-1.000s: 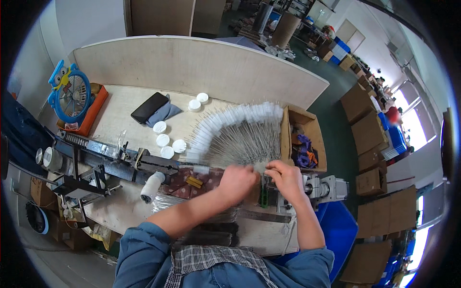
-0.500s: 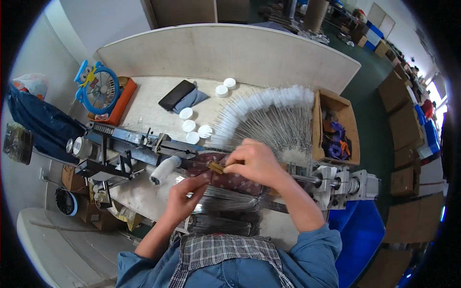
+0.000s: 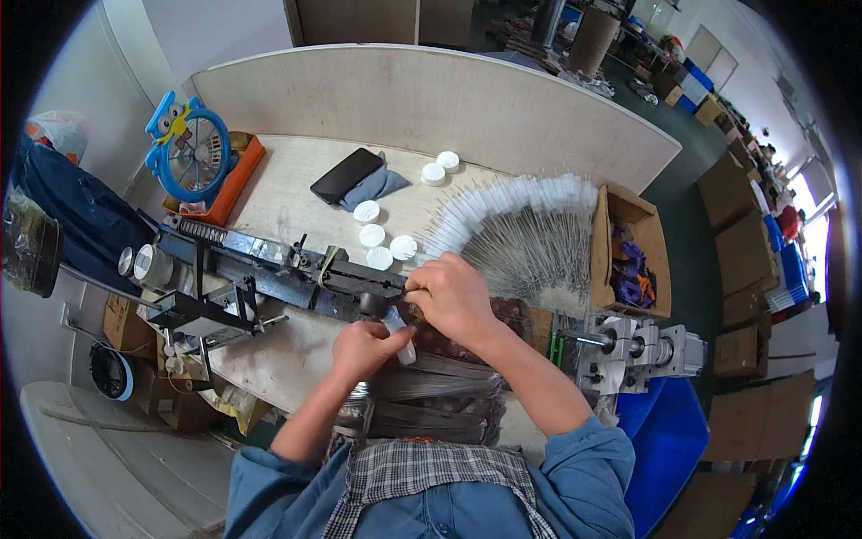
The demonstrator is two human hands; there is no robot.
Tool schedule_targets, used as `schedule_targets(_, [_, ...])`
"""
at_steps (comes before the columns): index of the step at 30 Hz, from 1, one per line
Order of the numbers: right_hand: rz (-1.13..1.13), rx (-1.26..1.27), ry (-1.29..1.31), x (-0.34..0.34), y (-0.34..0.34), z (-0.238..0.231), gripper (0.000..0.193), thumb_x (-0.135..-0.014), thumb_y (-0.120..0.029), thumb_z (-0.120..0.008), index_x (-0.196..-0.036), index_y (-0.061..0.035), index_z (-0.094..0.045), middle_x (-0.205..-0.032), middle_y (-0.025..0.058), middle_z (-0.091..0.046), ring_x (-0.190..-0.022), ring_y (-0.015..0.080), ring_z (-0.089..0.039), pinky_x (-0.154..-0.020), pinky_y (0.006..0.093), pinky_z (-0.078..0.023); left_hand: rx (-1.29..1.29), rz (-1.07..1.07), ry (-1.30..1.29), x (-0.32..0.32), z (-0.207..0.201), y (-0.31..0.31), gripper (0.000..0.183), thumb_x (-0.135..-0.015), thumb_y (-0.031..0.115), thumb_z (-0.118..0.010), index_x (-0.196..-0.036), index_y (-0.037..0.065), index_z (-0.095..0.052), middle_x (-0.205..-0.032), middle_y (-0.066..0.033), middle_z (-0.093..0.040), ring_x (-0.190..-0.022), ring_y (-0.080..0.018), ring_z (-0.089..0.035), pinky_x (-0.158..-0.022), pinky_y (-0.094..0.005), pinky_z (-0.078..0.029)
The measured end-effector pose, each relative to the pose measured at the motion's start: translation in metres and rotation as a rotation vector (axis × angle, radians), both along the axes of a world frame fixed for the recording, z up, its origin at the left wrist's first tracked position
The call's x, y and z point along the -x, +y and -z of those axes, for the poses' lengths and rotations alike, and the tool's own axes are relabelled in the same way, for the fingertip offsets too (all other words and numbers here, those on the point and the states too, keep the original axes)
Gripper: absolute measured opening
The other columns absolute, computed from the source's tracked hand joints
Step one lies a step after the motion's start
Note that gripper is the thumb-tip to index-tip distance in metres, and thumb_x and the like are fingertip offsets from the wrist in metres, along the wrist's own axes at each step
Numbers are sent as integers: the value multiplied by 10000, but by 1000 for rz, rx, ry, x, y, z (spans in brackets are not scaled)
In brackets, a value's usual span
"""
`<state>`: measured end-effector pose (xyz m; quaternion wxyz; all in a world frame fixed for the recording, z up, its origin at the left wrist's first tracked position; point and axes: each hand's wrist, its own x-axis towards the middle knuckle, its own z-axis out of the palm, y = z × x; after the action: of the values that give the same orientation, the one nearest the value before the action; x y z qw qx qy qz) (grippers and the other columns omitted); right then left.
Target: The person assembles small plastic tubes and white caps using a manual press machine.
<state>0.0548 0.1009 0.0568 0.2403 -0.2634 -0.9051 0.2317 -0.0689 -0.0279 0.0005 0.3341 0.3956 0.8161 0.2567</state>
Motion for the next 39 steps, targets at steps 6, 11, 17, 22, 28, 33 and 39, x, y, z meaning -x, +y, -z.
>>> schedule_targets(6, [-44, -80, 86, -15, -3, -4, 112, -722, -148, -712, -795, -66, -690, -777, 50, -655, -794, 253, -593, -686, 379, -492, -113, -58, -166, -1, 30, -3, 533, -759, 527, -688, -717, -4, -685, -634, -92, -645, -591, -166, -627, -554, -299, -468])
schedule_targets(11, [-30, -126, 153, -62, -24, 4, 137, -782, -151, -681, -877, -53, -685, -798, 76, -647, -785, 257, -625, -673, 350, -510, -579, -252, -1014, -32, 25, 8, 222, -869, 230, -618, -820, 14, -602, -734, -46, -631, -633, -136, -604, -594, -276, -482])
schedule_targets(17, [-23, -188, -80, -41, -17, 57, 169, -786, -123, -644, -934, -47, -620, -907, 107, -592, -810, 267, -629, -640, 360, -514, -398, 118, -147, -10, 18, 9, 110, -761, 43, -622, -782, 9, -520, -715, -41, -590, -643, -83, -536, -570, -273, -461])
schedule_targets(22, [-88, -242, -66, -47, -28, 52, 87, -709, -70, -621, -771, -60, -561, -841, 90, -559, -787, 255, -607, -625, 363, -512, -149, 16, -89, 4, 23, -16, 317, -826, 189, -715, -1026, -1, -560, -826, -47, -611, -751, -116, -573, -628, -266, -470])
schedule_targets(28, [-134, -88, -57, -53, -31, 26, 163, -716, -151, -724, -819, -78, -621, -793, 77, -552, -742, 264, -622, -612, 367, -507, -587, -796, -1087, 100, 78, -100, 336, -877, 368, -650, -1032, 82, -567, -849, -10, -604, -725, -126, -578, -660, -268, -490])
schedule_targets(33, [-116, -9, -52, -43, -32, 28, 201, -725, -139, -738, -885, -41, -668, -803, 100, -587, -716, 299, -613, -611, 369, -492, -637, -969, -1044, 116, 59, -115, 270, -856, 367, -656, -902, 102, -634, -795, 19, -603, -699, -109, -555, -667, -265, -470])
schedule_targets(39, [-141, -6, -74, -45, -35, 16, 176, -743, -118, -716, -906, -80, -659, -810, 88, -567, -723, 283, -623, -611, 371, -505, -740, -1064, -1063, 113, 69, -107, 167, -848, 270, -641, -849, 102, -643, -710, 14, -591, -689, -103, -549, -663, -257, -458])
